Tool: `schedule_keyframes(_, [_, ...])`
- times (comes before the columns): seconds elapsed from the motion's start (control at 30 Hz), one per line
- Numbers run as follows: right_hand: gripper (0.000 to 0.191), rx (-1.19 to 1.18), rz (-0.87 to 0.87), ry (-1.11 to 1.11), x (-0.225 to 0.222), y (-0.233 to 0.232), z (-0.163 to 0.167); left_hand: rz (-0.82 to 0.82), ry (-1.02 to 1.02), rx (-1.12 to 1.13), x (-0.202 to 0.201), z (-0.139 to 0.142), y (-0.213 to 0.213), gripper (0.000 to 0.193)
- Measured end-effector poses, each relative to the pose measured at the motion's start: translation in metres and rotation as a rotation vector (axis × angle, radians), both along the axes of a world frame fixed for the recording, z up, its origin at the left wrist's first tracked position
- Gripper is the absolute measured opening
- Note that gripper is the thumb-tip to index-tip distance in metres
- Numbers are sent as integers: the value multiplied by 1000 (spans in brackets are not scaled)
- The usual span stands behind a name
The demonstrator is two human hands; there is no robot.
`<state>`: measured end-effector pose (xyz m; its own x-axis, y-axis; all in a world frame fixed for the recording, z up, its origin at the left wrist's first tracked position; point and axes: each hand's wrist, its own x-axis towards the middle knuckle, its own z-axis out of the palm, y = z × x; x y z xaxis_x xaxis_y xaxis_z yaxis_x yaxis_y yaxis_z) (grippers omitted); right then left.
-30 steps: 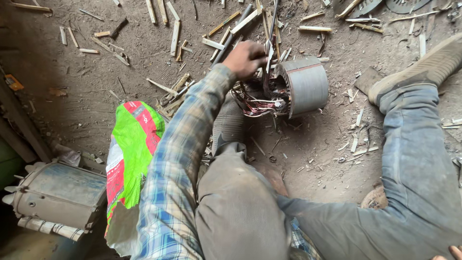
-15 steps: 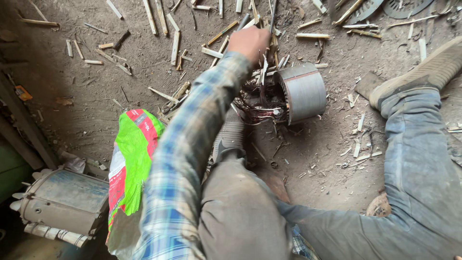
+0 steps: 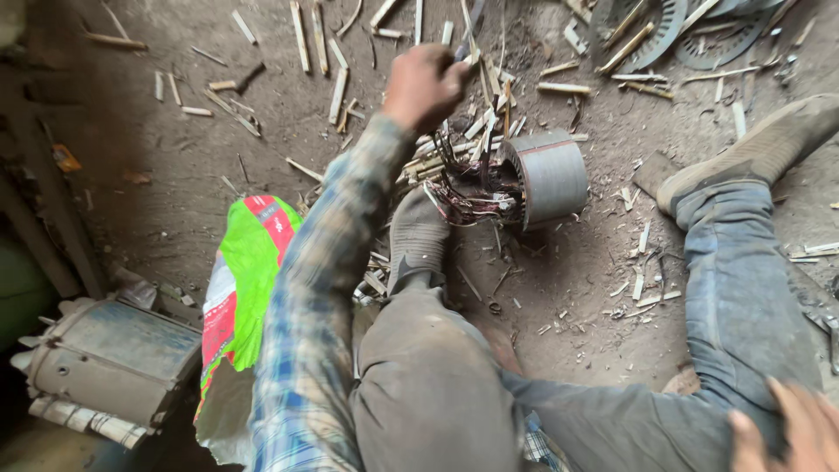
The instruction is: The person sits on the floor and uses a hammer and metal bar to pry and pull copper windings from a cylindrical motor stator. They repeatedly strike the stator and pull out wire bundles, placing them aside.
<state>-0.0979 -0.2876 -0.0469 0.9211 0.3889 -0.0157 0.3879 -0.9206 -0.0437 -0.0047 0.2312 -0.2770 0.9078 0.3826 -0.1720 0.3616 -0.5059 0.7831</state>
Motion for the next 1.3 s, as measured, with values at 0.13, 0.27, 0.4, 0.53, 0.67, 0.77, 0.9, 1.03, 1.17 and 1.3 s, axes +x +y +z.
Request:
schedule_keyframes(0.13, [58, 362, 123, 305, 2, 96, -9, 195, -450, -107, -61, 39, -13, 21])
schedule_keyframes(0.27, [67, 976, 98, 677, 13, 205, -59, -195, -583, -309, -115, 70, -64, 18])
schedule_keyframes(0.4, [49, 1515, -335, 864, 18, 258, -96, -536, -516, -407, -116, 85, -86, 11])
schedule_keyframes(0.53, [40, 1646, -512, 897, 26, 240, -118, -768, -375, -169, -106, 80, -70, 16])
schedule_keyframes(0.67, [43, 1183, -431, 732, 41, 194, -134, -668, -715, 423, -105, 56, -49, 37])
schedule_keyframes(0.77, [33, 837, -324, 669, 52, 171, -135, -738, -684, 689, -91, 35, -43, 45])
schedule_keyframes(0.9, [23, 154, 69, 318, 71, 166, -116, -892, -569, 672, -75, 24, -33, 28])
schedule_keyframes(1.03, [15, -3, 287, 153, 86, 184, -105, -1183, -414, 554, -54, 25, -30, 17])
schedule_keyframes(1.17, [6, -110, 552, 112, 103, 199, -113, -1163, -571, 527, -41, 23, -37, 14])
schedule_keyframes(1.3, [12, -50, 653, 189, 124, 198, -128, -1097, -302, 259, -32, 20, -43, 22])
